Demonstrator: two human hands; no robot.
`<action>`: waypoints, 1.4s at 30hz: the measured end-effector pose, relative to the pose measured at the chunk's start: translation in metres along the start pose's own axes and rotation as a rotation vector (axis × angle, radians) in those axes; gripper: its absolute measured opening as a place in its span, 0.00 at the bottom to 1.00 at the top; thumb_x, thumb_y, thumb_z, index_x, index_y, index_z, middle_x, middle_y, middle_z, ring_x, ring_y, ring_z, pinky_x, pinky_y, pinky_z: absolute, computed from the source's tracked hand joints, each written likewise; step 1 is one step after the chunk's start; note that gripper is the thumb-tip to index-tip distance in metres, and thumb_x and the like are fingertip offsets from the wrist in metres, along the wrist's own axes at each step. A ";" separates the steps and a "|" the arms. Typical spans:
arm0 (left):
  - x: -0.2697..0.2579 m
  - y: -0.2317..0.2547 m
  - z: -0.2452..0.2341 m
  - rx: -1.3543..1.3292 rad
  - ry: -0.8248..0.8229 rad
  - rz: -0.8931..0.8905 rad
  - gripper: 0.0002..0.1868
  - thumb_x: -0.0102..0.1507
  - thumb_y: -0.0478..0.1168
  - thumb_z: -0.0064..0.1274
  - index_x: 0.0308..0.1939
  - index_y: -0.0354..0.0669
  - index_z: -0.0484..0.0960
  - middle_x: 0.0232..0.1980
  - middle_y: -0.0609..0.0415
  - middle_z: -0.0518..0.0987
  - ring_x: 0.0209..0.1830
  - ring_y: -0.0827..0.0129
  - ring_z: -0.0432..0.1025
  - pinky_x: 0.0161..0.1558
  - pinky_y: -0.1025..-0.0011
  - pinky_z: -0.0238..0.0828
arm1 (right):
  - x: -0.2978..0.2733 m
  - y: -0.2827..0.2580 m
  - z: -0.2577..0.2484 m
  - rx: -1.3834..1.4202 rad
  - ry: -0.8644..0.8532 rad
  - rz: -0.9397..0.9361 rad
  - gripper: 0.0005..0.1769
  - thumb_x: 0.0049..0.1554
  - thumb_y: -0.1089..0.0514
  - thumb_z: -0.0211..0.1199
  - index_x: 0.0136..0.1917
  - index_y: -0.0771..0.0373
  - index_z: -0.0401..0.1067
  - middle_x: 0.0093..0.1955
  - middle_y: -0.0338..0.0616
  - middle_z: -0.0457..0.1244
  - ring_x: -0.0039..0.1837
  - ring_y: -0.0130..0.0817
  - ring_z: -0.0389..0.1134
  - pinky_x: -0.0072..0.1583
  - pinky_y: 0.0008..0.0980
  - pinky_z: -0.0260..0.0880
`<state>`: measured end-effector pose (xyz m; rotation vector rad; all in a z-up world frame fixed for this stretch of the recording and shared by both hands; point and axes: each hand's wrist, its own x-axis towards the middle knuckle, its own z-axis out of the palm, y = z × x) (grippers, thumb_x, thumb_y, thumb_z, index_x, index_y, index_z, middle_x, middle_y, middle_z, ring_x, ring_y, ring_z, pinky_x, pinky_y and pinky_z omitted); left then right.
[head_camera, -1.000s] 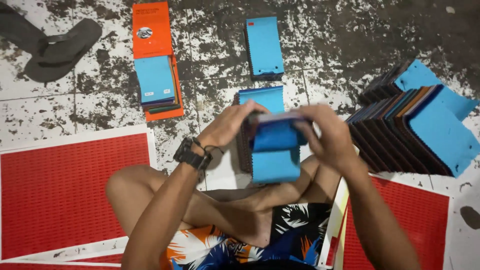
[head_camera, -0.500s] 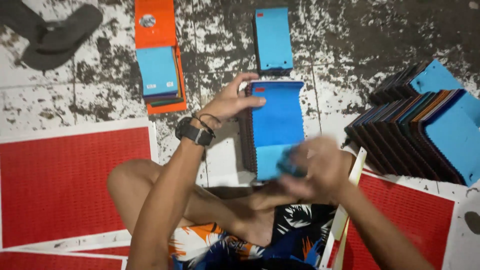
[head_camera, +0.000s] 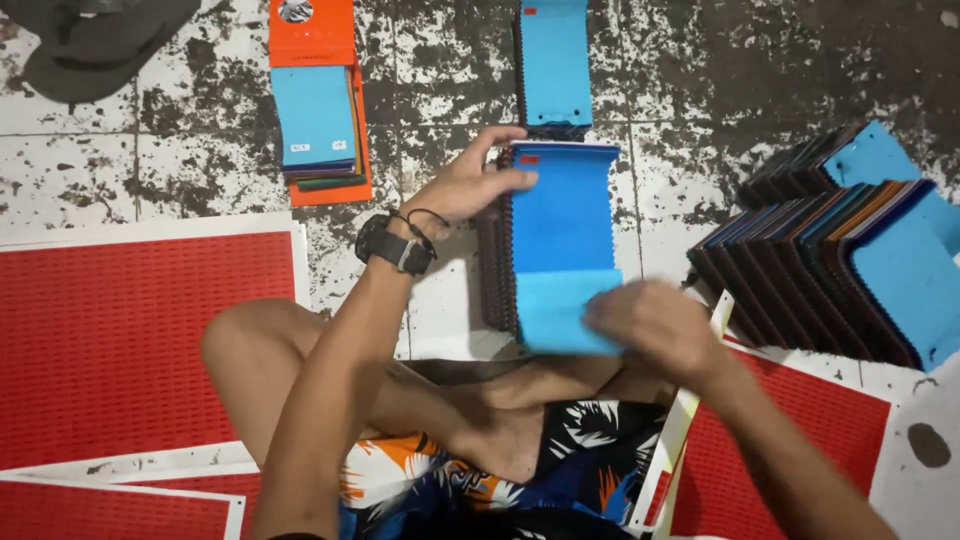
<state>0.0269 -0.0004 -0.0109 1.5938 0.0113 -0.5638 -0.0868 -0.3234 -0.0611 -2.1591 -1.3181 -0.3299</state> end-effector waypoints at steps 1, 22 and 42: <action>0.001 -0.003 0.002 -0.002 -0.003 -0.002 0.38 0.56 0.56 0.62 0.68 0.58 0.67 0.74 0.44 0.62 0.68 0.45 0.64 0.53 0.56 0.78 | 0.022 0.006 -0.015 0.001 -0.002 0.003 0.14 0.63 0.58 0.54 0.58 0.61 0.77 0.59 0.54 0.69 0.58 0.52 0.72 0.60 0.49 0.68; -0.011 0.023 0.020 0.056 0.177 0.050 0.32 0.61 0.63 0.55 0.65 0.61 0.70 0.69 0.41 0.69 0.66 0.49 0.69 0.63 0.54 0.66 | 0.179 0.002 -0.038 0.318 0.229 0.986 0.33 0.66 0.51 0.60 0.77 0.68 0.54 0.71 0.69 0.52 0.70 0.67 0.59 0.66 0.62 0.66; -0.019 -0.021 0.034 -0.076 0.143 0.514 0.23 0.72 0.55 0.35 0.62 0.45 0.69 0.60 0.44 0.72 0.66 0.56 0.63 0.70 0.53 0.56 | 0.122 0.013 -0.027 0.622 0.022 0.871 0.50 0.50 0.30 0.68 0.72 0.68 0.65 0.74 0.66 0.44 0.74 0.73 0.44 0.72 0.67 0.46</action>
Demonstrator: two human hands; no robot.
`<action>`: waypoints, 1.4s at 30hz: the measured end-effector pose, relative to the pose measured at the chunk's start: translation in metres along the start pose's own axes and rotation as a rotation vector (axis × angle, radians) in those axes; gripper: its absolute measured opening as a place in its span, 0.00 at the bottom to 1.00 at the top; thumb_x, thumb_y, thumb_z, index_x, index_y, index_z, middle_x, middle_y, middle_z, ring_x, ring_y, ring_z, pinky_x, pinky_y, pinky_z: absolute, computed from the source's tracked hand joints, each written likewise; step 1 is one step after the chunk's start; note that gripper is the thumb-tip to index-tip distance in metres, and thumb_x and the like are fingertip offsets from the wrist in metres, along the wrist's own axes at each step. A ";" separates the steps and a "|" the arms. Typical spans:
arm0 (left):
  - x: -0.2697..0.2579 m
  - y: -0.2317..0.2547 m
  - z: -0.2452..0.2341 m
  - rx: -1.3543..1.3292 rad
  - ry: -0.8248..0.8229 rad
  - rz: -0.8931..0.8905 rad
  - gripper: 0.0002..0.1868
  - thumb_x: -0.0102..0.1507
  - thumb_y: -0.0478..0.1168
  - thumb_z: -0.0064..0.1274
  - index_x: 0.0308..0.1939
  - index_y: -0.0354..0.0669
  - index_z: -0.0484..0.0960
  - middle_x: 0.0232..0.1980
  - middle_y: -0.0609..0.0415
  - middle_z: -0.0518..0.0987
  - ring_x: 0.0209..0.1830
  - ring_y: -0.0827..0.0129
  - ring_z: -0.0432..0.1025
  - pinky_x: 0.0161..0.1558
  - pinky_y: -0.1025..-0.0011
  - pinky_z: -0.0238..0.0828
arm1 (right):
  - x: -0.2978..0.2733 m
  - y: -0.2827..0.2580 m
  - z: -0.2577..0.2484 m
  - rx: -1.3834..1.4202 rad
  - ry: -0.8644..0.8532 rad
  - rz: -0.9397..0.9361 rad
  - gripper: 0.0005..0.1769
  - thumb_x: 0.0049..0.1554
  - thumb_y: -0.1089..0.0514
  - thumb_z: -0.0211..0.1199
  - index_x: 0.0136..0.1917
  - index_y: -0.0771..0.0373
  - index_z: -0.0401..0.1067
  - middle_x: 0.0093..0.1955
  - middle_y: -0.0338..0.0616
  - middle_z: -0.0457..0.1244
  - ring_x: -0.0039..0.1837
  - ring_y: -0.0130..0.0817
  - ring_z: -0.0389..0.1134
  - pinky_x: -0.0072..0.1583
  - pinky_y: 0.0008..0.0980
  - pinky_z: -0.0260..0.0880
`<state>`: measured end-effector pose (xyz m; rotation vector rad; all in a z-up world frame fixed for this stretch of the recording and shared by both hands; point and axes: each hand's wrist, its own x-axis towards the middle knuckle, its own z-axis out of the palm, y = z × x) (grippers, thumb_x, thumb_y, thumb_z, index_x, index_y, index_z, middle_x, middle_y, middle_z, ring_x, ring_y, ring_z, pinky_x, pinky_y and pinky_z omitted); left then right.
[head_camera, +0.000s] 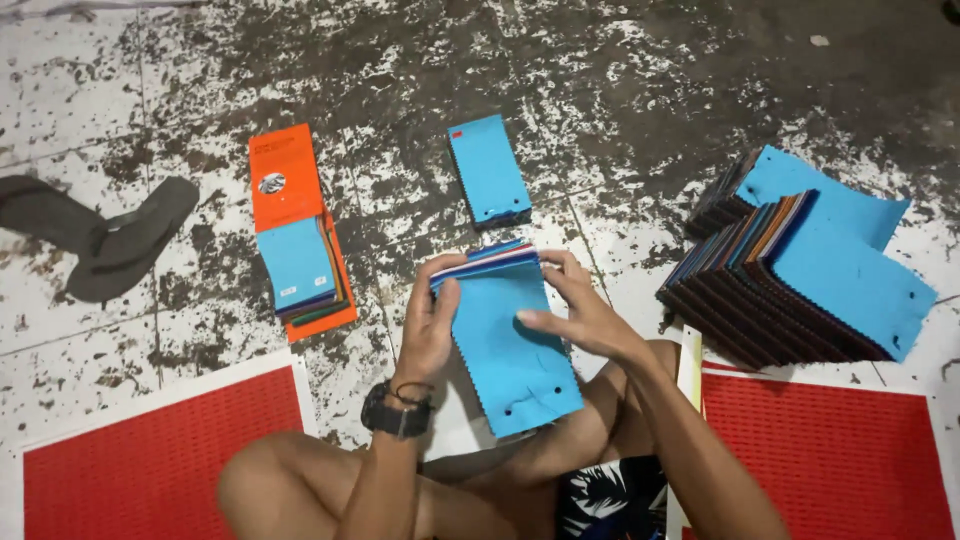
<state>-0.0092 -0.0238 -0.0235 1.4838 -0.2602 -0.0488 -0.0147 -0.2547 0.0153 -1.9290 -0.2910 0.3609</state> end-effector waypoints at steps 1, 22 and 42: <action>0.004 0.007 0.001 0.001 -0.003 0.000 0.23 0.72 0.55 0.35 0.62 0.45 0.69 0.60 0.44 0.72 0.66 0.56 0.63 0.70 0.53 0.56 | 0.001 0.006 0.000 0.002 0.003 0.000 0.50 0.50 0.30 0.68 0.72 0.68 0.65 0.74 0.66 0.44 0.74 0.73 0.44 0.72 0.67 0.46; 0.011 0.001 0.006 -0.172 0.280 -0.201 0.19 0.72 0.55 0.36 0.60 0.50 0.67 0.47 0.49 0.75 0.45 0.68 0.72 0.59 0.61 0.72 | -0.066 -0.013 0.030 -0.050 0.249 -0.011 0.33 0.41 0.52 0.82 0.55 0.70 0.75 0.41 0.57 0.68 0.44 0.45 0.68 0.43 0.43 0.68; 0.276 0.003 -0.011 -0.103 0.058 0.210 0.23 0.68 0.53 0.52 0.62 0.47 0.73 0.66 0.51 0.75 0.68 0.61 0.68 0.70 0.63 0.66 | 0.104 0.006 -0.070 0.309 0.262 0.201 0.16 0.55 0.55 0.65 0.56 0.60 0.70 0.51 0.41 0.69 0.53 0.34 0.70 0.55 0.33 0.71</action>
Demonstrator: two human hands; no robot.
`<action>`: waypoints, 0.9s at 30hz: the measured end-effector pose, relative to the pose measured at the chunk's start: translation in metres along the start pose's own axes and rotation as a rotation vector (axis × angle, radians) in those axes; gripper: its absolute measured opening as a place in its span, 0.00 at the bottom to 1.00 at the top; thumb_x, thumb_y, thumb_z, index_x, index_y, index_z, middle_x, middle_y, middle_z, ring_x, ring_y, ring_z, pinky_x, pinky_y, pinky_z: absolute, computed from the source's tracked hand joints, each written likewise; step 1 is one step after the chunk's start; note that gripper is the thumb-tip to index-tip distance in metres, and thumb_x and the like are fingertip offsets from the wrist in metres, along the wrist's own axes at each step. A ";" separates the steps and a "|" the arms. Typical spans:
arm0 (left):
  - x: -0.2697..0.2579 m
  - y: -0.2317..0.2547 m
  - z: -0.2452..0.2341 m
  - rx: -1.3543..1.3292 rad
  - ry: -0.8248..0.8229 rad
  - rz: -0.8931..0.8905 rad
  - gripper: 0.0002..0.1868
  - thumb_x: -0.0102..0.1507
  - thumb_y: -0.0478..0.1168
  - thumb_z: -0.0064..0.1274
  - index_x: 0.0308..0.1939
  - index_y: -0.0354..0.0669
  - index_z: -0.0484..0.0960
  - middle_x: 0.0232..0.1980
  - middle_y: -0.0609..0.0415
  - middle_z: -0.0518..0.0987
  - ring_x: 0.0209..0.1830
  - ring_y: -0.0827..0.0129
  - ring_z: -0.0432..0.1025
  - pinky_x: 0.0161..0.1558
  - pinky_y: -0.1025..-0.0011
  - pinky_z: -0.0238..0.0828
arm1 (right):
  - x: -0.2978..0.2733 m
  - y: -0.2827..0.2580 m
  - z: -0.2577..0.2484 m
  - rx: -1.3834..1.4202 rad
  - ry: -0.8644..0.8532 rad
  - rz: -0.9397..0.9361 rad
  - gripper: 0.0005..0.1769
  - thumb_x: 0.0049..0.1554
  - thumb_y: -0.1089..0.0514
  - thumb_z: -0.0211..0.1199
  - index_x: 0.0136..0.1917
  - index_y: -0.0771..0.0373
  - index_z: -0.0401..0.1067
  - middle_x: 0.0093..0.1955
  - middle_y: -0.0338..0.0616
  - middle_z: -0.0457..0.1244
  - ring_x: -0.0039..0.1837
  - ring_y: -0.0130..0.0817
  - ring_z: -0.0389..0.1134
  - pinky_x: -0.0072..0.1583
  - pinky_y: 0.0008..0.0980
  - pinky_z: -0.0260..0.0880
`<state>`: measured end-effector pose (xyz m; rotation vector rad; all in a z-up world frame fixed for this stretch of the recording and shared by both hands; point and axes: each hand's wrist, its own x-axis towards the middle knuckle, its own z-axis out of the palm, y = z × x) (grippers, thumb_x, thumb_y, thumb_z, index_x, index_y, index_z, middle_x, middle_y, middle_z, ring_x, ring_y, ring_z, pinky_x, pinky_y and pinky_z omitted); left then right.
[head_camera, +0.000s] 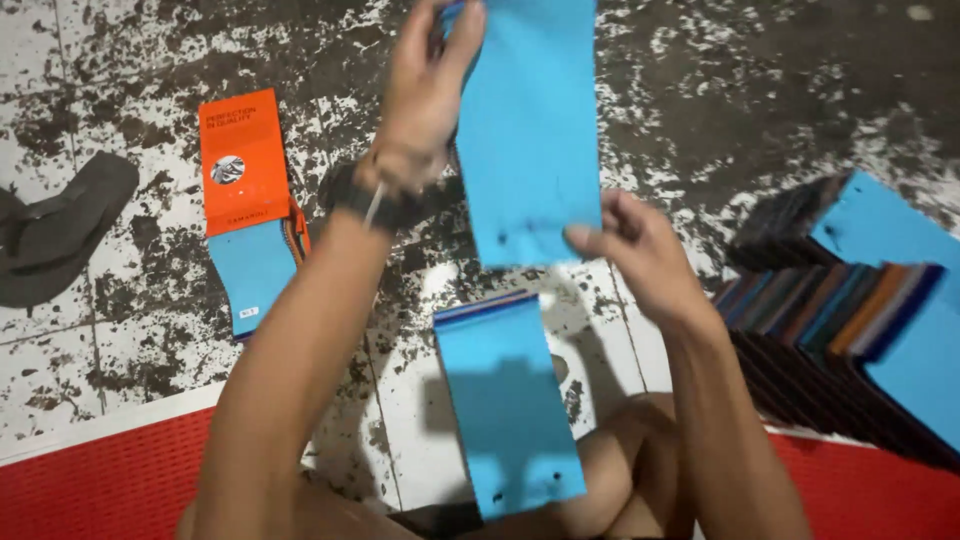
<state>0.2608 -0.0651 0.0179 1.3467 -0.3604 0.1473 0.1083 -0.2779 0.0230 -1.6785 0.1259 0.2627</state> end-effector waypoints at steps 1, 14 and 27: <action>0.017 -0.018 -0.004 0.008 0.009 -0.007 0.23 0.68 0.53 0.52 0.62 0.47 0.73 0.66 0.51 0.75 0.68 0.61 0.68 0.70 0.63 0.66 | 0.017 -0.003 0.004 0.004 -0.011 0.006 0.16 0.55 0.55 0.65 0.56 0.60 0.70 0.51 0.41 0.69 0.53 0.34 0.70 0.55 0.33 0.71; 0.031 -0.230 -0.045 0.211 0.131 -0.527 0.20 0.56 0.60 0.57 0.49 0.63 0.82 0.59 0.60 0.78 0.61 0.65 0.70 0.61 0.58 0.71 | 0.116 0.127 0.015 0.209 0.048 0.340 0.09 0.67 0.59 0.53 0.55 0.68 0.66 0.41 0.50 0.66 0.38 0.36 0.68 0.40 0.26 0.71; 0.012 -0.230 -0.063 0.144 0.262 -0.455 0.16 0.54 0.51 0.66 0.44 0.55 0.88 0.41 0.62 0.84 0.37 0.78 0.71 0.39 0.80 0.74 | 0.117 0.141 0.019 0.156 0.088 0.418 0.44 0.65 0.49 0.53 0.85 0.65 0.37 0.38 0.43 0.65 0.39 0.30 0.65 0.42 0.29 0.69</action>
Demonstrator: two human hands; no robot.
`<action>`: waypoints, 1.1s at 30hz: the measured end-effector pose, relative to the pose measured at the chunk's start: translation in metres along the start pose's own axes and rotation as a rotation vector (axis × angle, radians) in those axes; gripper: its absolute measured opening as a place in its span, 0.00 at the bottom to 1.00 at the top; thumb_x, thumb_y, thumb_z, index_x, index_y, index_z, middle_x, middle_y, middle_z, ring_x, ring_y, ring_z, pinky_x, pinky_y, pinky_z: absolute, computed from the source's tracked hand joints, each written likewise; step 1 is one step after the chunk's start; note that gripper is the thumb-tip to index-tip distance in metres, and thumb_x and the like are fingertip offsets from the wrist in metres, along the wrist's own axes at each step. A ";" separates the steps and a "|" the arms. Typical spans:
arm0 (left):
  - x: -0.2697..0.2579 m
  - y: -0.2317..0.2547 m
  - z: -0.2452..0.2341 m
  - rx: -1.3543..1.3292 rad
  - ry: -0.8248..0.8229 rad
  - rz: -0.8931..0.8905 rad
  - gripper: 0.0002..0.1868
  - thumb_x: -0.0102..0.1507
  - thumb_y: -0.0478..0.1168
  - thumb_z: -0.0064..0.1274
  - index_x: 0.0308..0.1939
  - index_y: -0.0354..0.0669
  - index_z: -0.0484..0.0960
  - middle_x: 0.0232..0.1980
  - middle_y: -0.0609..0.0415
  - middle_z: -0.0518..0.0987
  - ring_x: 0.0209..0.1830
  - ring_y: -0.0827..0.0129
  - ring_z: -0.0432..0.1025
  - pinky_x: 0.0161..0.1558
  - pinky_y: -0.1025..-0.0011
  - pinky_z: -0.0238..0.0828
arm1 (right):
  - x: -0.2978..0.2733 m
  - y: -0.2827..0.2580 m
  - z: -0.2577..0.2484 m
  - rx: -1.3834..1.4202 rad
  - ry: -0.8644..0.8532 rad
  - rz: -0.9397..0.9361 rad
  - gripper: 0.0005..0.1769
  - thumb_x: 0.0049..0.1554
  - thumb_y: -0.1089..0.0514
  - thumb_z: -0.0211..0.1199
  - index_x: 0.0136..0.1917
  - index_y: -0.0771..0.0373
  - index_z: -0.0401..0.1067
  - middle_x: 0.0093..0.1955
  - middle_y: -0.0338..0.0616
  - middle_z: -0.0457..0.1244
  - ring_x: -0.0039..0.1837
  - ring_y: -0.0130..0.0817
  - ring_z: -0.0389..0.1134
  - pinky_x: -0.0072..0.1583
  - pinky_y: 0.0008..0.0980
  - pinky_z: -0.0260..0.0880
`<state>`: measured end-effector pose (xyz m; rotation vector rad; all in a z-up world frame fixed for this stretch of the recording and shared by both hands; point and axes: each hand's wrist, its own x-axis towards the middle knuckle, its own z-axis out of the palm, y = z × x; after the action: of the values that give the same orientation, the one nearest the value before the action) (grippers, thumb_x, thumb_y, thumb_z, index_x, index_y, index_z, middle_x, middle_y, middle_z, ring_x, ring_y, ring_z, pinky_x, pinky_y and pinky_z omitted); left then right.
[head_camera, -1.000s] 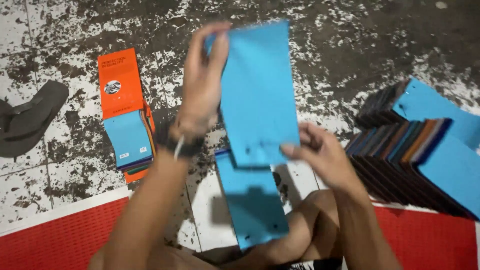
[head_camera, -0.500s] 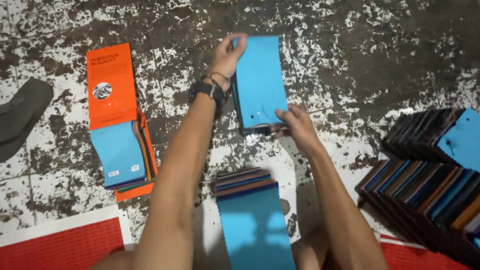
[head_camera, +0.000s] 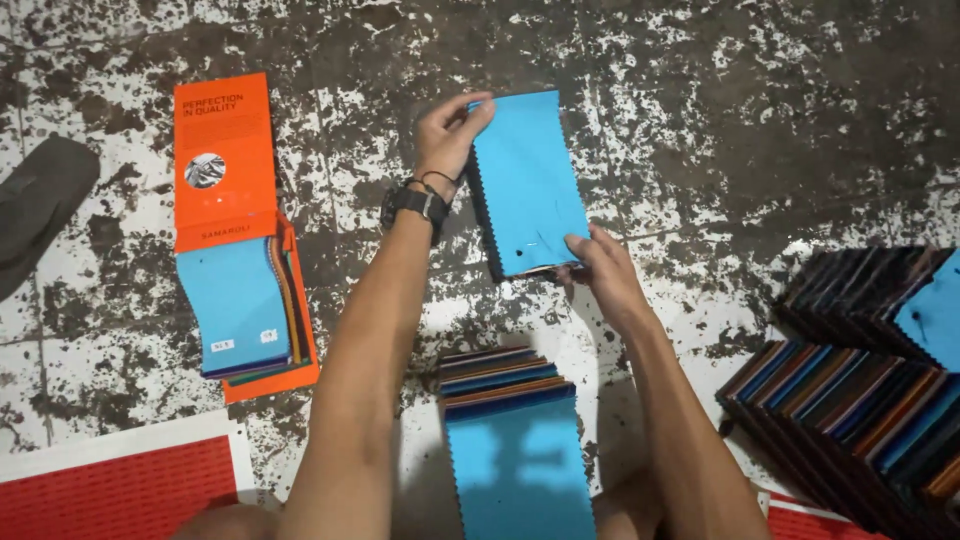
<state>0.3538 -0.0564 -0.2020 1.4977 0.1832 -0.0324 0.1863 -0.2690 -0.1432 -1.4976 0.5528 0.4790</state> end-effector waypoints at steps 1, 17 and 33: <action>-0.001 0.002 0.003 -0.001 0.001 0.001 0.16 0.54 0.51 0.66 0.44 0.55 0.88 0.41 0.62 0.84 0.37 0.78 0.71 0.39 0.80 0.74 | 0.002 0.003 -0.001 -0.002 0.000 -0.001 0.44 0.65 0.49 0.53 0.85 0.65 0.37 0.38 0.43 0.65 0.39 0.30 0.65 0.42 0.29 0.69; -0.016 0.003 0.019 0.273 0.273 -0.204 0.29 0.60 0.62 0.50 0.63 0.63 0.69 0.69 0.58 0.69 0.61 0.66 0.69 0.59 0.64 0.65 | -0.027 -0.043 0.011 -0.328 0.069 -0.099 0.46 0.60 0.33 0.46 0.83 0.55 0.42 0.82 0.58 0.45 0.80 0.59 0.47 0.75 0.65 0.50; -0.228 0.115 -0.046 -0.367 -0.117 -0.055 0.35 0.68 0.63 0.35 0.70 0.46 0.67 0.71 0.42 0.67 0.75 0.48 0.55 0.73 0.49 0.46 | -0.147 -0.035 0.014 -0.189 -0.073 -0.422 0.37 0.68 0.43 0.34 0.80 0.70 0.49 0.80 0.72 0.45 0.80 0.73 0.44 0.77 0.69 0.42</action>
<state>0.1402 -0.0225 -0.0587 1.1212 0.1277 -0.1236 0.0924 -0.2503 -0.0252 -1.7157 0.1267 0.2580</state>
